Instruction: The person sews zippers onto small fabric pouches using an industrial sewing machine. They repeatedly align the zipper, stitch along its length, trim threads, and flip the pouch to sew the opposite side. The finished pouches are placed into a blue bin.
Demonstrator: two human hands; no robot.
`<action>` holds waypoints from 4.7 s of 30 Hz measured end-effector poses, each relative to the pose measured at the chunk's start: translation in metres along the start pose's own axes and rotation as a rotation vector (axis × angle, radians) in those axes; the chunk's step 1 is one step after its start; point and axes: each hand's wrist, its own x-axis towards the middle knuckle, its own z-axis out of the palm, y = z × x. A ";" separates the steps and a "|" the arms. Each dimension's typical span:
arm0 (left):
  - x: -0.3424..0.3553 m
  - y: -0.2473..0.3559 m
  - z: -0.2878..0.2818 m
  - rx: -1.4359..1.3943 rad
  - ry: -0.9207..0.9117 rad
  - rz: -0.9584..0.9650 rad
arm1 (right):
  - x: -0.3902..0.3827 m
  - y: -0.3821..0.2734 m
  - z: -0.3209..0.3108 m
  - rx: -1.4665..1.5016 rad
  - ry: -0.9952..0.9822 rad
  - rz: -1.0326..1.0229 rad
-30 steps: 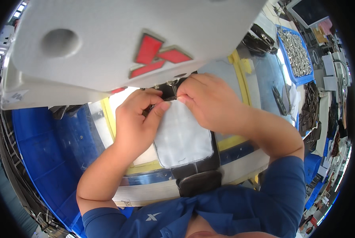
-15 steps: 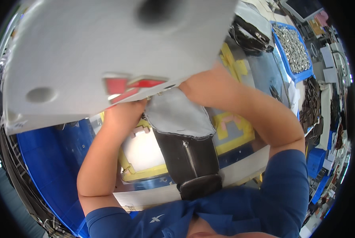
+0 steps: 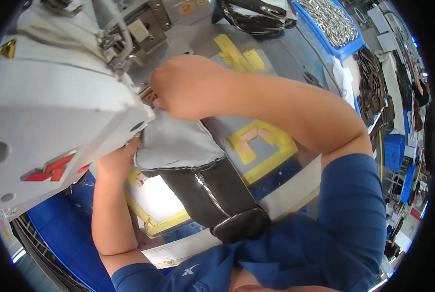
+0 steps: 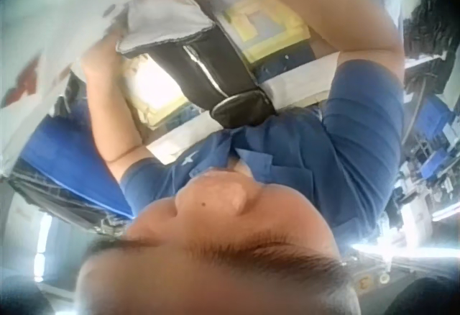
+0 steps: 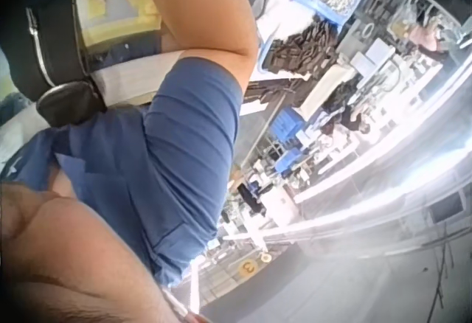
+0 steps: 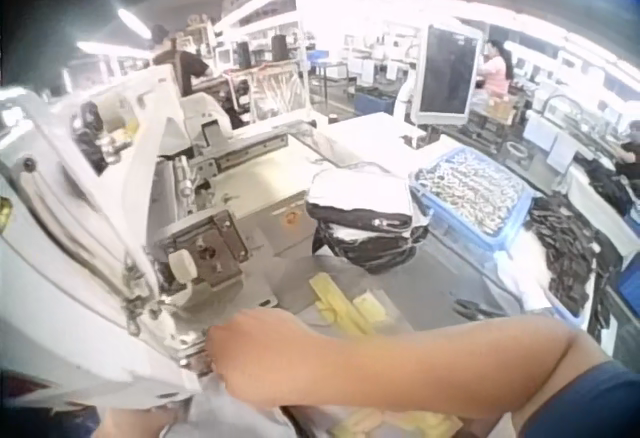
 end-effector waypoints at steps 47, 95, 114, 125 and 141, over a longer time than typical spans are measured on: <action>-0.005 0.010 -0.006 0.077 -0.068 0.009 | -0.005 0.006 -0.005 0.001 0.052 -0.004; -0.019 0.089 -0.033 -0.113 -0.387 0.181 | -0.012 0.003 0.002 -0.142 0.175 -0.159; -0.026 0.092 -0.049 0.146 -0.606 0.169 | -0.019 0.015 0.022 -0.396 0.080 -0.163; -0.026 0.095 -0.050 0.156 -0.633 0.154 | -0.017 -0.001 0.019 -0.269 0.043 0.026; -0.027 0.099 -0.054 0.234 -0.732 0.175 | -0.015 0.001 0.021 -0.371 -0.206 0.063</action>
